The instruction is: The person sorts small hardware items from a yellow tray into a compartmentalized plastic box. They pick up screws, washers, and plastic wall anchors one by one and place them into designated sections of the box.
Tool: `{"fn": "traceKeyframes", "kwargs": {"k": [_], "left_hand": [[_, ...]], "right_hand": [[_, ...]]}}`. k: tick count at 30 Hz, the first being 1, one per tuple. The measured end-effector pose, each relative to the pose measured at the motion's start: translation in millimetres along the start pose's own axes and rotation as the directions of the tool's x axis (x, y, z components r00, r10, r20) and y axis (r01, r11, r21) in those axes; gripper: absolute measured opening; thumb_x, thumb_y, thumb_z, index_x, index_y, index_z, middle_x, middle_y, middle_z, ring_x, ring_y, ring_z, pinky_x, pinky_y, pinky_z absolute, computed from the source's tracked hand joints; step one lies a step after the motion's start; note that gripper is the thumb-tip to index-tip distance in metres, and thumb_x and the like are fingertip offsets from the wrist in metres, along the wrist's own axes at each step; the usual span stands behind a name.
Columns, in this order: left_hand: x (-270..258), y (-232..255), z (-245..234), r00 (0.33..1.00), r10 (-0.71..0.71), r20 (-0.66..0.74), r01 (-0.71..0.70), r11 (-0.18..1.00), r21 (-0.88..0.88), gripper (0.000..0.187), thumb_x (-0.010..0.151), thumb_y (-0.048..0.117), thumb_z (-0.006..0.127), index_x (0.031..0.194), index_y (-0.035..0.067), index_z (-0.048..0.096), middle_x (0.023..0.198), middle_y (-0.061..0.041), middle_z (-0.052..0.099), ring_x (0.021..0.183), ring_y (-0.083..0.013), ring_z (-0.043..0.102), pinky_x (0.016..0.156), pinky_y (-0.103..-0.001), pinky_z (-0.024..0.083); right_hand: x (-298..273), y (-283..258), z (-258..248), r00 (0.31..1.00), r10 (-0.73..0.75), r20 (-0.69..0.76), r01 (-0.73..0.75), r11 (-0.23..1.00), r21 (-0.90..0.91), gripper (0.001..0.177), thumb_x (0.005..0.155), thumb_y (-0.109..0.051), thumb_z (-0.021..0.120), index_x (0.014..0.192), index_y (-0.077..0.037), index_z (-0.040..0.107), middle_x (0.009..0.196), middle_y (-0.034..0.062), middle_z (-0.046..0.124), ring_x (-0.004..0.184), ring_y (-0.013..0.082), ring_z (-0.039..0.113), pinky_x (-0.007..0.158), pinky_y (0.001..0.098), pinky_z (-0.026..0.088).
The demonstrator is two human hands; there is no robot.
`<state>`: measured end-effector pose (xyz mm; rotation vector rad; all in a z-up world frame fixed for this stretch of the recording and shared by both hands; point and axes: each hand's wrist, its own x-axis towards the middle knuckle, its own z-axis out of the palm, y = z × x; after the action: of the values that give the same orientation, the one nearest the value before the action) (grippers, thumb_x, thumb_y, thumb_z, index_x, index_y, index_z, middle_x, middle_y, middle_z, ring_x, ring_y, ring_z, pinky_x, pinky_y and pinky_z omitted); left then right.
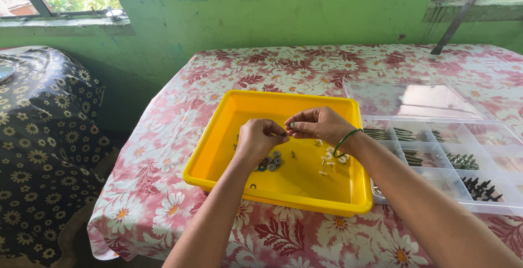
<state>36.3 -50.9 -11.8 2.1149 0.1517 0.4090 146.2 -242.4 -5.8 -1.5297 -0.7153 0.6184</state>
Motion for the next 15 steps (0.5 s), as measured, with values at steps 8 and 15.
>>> {"fn": "traceKeyframes", "kwargs": {"k": [8,15], "left_hand": [[-0.8,4.6,-2.4,0.999,0.03,-0.035,-0.032,0.998,-0.05,0.022,0.066,0.012,0.091,0.083,0.003,0.079,0.071,-0.003,0.075,0.064,-0.0079,0.066,0.064,-0.027,0.056],[-4.9,13.7,-4.1,0.998,-0.009,-0.063,0.001,0.993,-0.116,0.018,0.069,0.009,0.088,0.086,0.004,0.083,0.075,-0.003,0.079,0.065,-0.0057,0.067,0.066,-0.025,0.057]], "right_hand": [[0.0,3.1,-1.1,0.999,-0.028,-0.03,0.025,0.994,-0.102,0.027,0.09,-0.014,0.075,0.11,0.004,0.071,0.102,0.0121,0.077,0.091,0.0166,0.076,0.086,0.029,0.063],[1.8,6.4,-3.1,0.994,-0.093,-0.052,0.089,0.993,-0.075,0.027,0.086,-0.008,0.078,0.11,0.003,0.074,0.099,0.0098,0.078,0.088,0.0141,0.075,0.083,0.0287,0.063]]}}
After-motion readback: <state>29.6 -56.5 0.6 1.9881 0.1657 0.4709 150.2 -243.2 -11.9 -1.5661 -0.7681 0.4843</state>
